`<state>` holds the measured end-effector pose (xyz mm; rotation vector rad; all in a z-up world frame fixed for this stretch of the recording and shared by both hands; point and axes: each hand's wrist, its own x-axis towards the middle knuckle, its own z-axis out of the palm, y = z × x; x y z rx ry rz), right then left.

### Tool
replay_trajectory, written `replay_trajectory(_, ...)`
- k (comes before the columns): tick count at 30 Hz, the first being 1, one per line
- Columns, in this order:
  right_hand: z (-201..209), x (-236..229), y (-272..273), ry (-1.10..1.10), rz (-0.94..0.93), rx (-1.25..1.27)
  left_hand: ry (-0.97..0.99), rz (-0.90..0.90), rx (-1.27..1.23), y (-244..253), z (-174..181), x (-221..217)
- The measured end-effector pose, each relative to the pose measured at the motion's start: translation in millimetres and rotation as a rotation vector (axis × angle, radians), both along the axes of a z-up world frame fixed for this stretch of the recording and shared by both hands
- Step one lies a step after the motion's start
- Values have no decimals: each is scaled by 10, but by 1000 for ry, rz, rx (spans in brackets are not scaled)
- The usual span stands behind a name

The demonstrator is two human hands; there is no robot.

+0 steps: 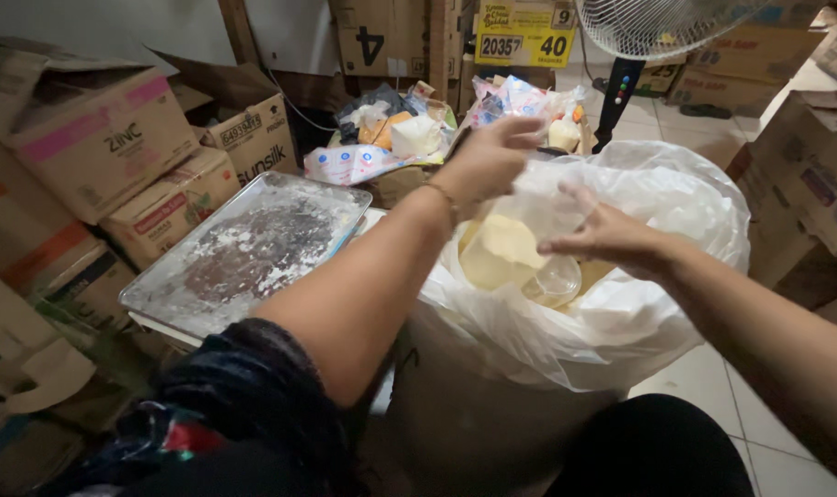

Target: The person scoops a white powder from a large sack into small plastic bags using a blue scoop, weighs each bag on a digital scale, and ties the bags shut. The process is repeated multiple times in a cluttered storage area.

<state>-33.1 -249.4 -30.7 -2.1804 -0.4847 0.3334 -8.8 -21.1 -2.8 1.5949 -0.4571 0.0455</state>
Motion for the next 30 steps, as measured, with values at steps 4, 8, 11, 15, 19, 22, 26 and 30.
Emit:
replay_trajectory(4, -28, 210, 262, -10, 159, 336, -191, -40, 30, -294, 70, 47)
replay_trajectory(8, 70, 317, 452, -216, 152, 222, -33, 105, -129, -102, -10, 168)
replay_trajectory(11, 276, 267, 513, -237, 8, 306, -468, 325, -169, 18, -314, 216)
replay_trajectory(15, 787, 205, 481, -245, -75, 447, -67, 449, -387, 58, -951, 33)
replay_trajectory(19, 1150, 150, 546, -245, 3, 627, 322, 359, -771, -200, -1159, -206)
replay_trajectory(22, 1233, 124, 612, -184, 59, 892, 681, 442, -980, -361, -1007, -356)
replay_trajectory(26, 1241, 110, 572, -124, 48, 1053, 904, 196, -1069, -554, -1037, -504)
replay_trajectory(30, 1301, 90, 523, -128, 6, 1025, 665, 261, -787, -670, -1378, -400)
